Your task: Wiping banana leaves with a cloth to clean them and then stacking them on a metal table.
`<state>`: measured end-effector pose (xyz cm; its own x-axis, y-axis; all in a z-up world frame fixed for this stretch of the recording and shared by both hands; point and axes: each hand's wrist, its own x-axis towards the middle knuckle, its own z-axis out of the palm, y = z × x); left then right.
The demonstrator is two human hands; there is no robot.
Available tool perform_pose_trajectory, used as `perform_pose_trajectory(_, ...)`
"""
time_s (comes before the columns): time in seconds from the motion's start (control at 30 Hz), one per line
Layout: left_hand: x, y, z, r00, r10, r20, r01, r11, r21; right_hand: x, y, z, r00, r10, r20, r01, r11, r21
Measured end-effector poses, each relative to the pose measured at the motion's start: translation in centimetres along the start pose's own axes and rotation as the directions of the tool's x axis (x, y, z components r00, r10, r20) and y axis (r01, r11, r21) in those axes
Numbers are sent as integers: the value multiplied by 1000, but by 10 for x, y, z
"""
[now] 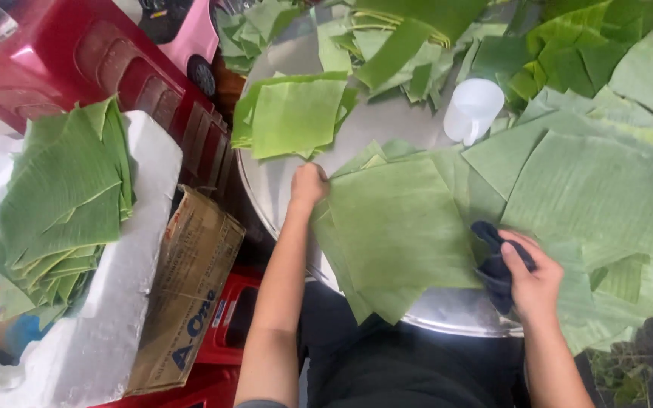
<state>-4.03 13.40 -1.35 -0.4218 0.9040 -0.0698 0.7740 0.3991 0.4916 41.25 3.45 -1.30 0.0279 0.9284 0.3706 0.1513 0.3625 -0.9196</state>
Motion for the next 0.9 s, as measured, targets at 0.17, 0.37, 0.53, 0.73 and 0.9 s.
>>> perform_pose_trajectory(0.17, -10, 43, -40, 982, 120, -144, -112, 992, 63, -6, -6, -13, 997, 62, -52, -59, 996, 67)
perform_pose_trajectory(0.37, -100, 139, -147, 822, 370, -433, -323, 929, 181, -3, -24, -20, 996, 24, -84, -17, 997, 81)
perform_pose_trajectory(0.53, -206, 154, -165, 309, 712, -631, -620, 654, 434, -8, -33, -28, 994, -18, -107, 29, 995, 96)
perform_pose_trajectory(0.73, -271, 83, -48, 289, 916, -278, -669, 401, 626, -21, -53, -34, 898, -355, -262, 342, 935, -96)
perform_pose_trajectory(0.9, -278, 8, 57, 482, 817, -318, -788, 562, 251, -10, -103, 19, 821, -549, 154, 570, 803, -173)
